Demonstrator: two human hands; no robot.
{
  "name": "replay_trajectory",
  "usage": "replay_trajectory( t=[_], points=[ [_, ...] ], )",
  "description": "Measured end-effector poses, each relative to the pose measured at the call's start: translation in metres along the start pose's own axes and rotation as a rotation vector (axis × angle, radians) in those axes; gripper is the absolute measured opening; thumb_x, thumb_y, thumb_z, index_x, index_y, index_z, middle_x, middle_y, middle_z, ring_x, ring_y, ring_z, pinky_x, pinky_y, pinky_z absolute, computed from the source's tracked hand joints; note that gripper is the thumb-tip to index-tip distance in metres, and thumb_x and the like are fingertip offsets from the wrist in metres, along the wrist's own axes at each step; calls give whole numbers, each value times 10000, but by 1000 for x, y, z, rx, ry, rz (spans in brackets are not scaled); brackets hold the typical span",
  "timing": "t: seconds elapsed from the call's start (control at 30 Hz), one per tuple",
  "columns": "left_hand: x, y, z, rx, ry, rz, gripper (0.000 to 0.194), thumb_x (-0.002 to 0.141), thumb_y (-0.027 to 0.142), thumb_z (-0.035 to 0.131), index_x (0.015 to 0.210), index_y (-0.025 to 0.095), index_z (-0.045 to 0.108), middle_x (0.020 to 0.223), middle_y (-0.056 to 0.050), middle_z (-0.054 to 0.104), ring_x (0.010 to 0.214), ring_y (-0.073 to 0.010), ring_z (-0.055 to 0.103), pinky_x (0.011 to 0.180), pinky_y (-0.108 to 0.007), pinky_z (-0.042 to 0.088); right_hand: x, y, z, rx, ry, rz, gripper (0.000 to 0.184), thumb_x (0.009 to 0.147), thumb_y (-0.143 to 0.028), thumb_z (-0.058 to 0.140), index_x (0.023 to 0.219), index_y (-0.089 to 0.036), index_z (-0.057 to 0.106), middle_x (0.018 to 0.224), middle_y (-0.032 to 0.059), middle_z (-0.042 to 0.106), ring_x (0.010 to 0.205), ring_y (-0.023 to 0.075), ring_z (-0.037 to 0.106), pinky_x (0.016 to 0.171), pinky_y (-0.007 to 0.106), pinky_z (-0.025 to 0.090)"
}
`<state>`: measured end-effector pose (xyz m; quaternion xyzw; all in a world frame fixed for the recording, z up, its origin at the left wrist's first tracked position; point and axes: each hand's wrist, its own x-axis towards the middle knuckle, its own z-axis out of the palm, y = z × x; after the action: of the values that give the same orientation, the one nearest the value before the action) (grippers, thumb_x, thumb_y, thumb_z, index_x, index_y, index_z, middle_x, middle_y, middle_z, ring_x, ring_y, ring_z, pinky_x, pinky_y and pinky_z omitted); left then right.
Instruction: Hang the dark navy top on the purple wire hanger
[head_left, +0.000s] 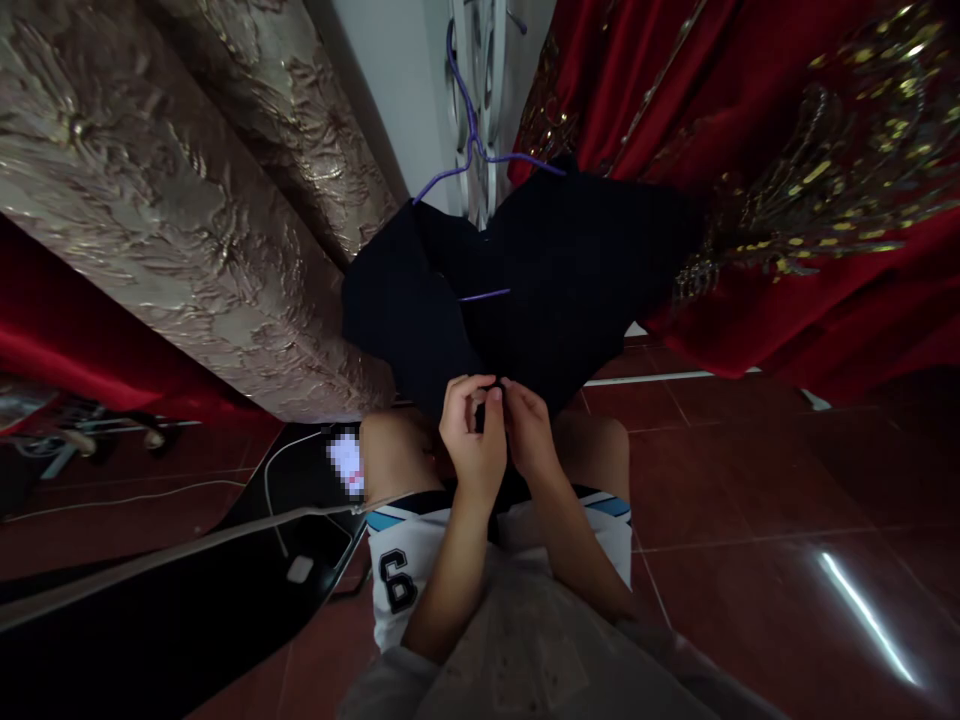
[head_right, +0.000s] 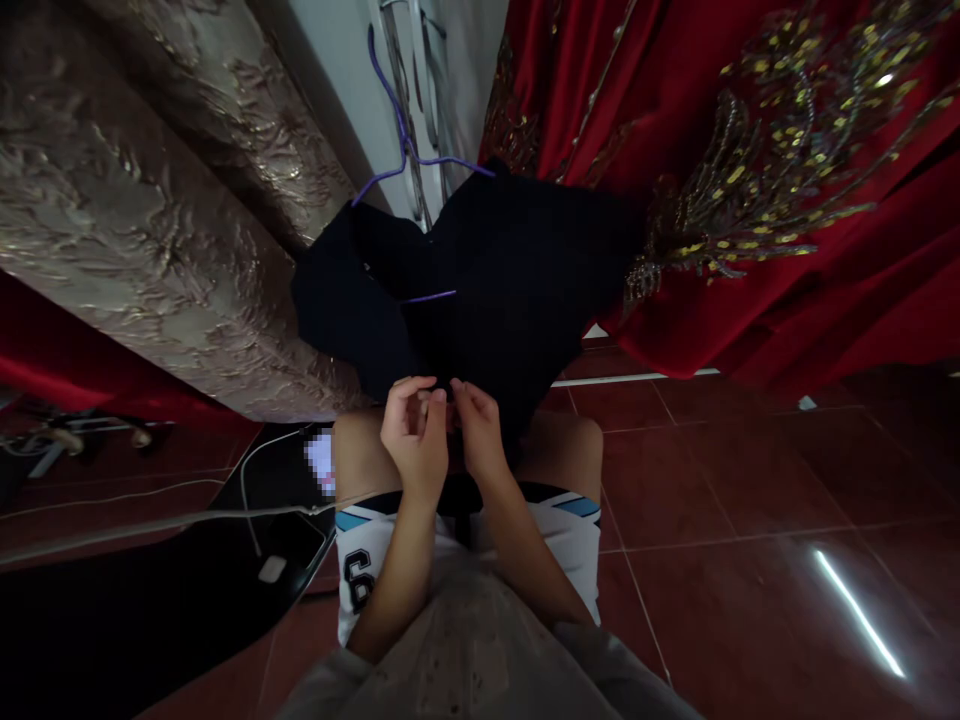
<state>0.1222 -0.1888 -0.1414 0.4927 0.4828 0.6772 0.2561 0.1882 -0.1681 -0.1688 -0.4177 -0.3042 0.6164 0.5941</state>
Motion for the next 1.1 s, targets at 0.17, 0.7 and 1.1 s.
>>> replay_trajectory(
  t=[0.17, 0.7, 1.1],
  points=[
    [-9, -29, 0, 64, 79, 10, 206, 976, 211, 574, 1179, 232, 603, 1184, -107, 648, 1146, -218, 653, 1026, -397, 540, -6, -11, -6, -51, 5, 28, 422, 800, -514, 723, 633, -185, 519, 581, -41, 434, 514, 81, 356, 499, 238, 279],
    [11, -80, 11, 285, -249, 51, 62, 951, 218, 578, 919, 195, 626, 888, -74, 675, 887, -223, 655, 843, -370, 522, 56, -134, 51, -375, -141, -362, 281, 914, -291, 566, 693, -155, 672, 447, -45, 470, 417, 56, 407, 464, 189, 316],
    [149, 46, -2, 199, -237, 482, 213, 1014, 354, 601, 1169, 224, 668, 1024, -50, 692, 942, -172, 675, 841, -285, 533, 67, -154, 74, -388, -244, -469, 347, 957, -419, 576, 715, -169, 595, 477, -49, 479, 441, 54, 459, 457, 154, 346]
  ],
)
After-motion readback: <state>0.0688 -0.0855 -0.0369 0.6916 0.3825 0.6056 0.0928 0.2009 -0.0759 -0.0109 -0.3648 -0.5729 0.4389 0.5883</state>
